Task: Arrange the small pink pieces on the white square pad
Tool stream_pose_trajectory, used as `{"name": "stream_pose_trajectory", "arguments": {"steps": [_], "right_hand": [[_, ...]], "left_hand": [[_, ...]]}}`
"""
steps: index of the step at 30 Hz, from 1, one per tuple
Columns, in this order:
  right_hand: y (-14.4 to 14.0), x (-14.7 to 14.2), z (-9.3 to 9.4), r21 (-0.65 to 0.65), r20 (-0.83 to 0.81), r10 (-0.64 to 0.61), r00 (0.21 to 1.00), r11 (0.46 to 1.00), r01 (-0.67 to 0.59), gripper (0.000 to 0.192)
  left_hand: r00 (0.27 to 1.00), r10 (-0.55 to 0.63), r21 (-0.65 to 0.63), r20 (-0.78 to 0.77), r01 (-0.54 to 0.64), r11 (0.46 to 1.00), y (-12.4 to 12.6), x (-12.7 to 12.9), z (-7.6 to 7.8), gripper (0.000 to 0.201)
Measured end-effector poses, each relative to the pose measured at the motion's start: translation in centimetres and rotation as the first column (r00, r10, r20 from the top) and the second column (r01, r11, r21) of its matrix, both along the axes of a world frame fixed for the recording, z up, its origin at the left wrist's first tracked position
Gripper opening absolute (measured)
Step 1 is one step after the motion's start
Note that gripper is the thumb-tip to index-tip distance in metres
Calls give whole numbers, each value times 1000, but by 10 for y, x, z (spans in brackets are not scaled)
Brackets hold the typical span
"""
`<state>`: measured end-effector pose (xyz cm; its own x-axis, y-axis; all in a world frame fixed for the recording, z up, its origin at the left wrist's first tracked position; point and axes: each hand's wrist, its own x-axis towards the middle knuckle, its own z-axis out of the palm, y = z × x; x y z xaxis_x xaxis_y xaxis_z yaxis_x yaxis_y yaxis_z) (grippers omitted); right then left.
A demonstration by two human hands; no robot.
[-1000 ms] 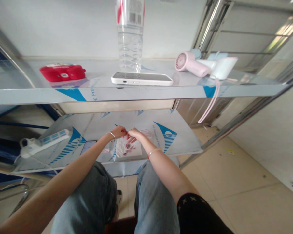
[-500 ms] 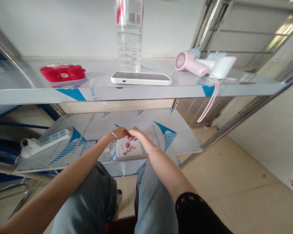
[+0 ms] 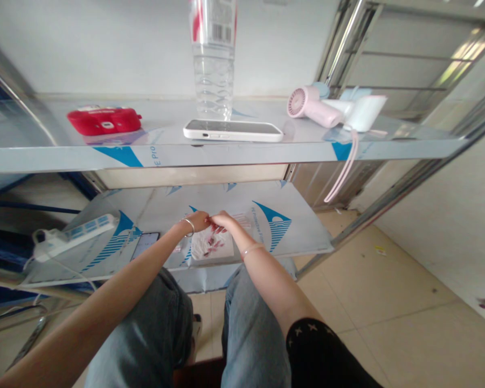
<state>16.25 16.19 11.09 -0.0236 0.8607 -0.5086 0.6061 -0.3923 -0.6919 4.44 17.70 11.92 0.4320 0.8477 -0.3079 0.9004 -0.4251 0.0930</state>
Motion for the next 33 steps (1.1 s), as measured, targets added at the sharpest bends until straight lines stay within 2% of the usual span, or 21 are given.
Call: {"name": "stream_pose_trajectory", "arguments": {"steps": [7,13,16,20,26,33], "right_hand": [[-2,-1,1,-2,28,12,1000,1000,-11,25],[1,1,-2,6,17,2,1000,1000,-2,22],[2,1,-6,11,-12,13,1000,1000,-13,26],[4,3,-9,24,-20,18,1000,1000,-17,32],[5,5,-10,60,-16,0,1000,998,1,30],[-2,1,-1,78,-1,1,1000,997,-1,31]], "left_hand": [[995,91,78,-38,-88,993,-1,-5,10,36],[993,85,91,79,-92,992,0,-5,5,26],[991,37,105,132,-51,993,4,-4,0,28],[993,-74,87,89,66,994,11,-4,-8,28],[983,-135,14,122,135,991,12,-7,-13,28],[999,-15,36,41,13,999,1,-7,-3,35]]}}
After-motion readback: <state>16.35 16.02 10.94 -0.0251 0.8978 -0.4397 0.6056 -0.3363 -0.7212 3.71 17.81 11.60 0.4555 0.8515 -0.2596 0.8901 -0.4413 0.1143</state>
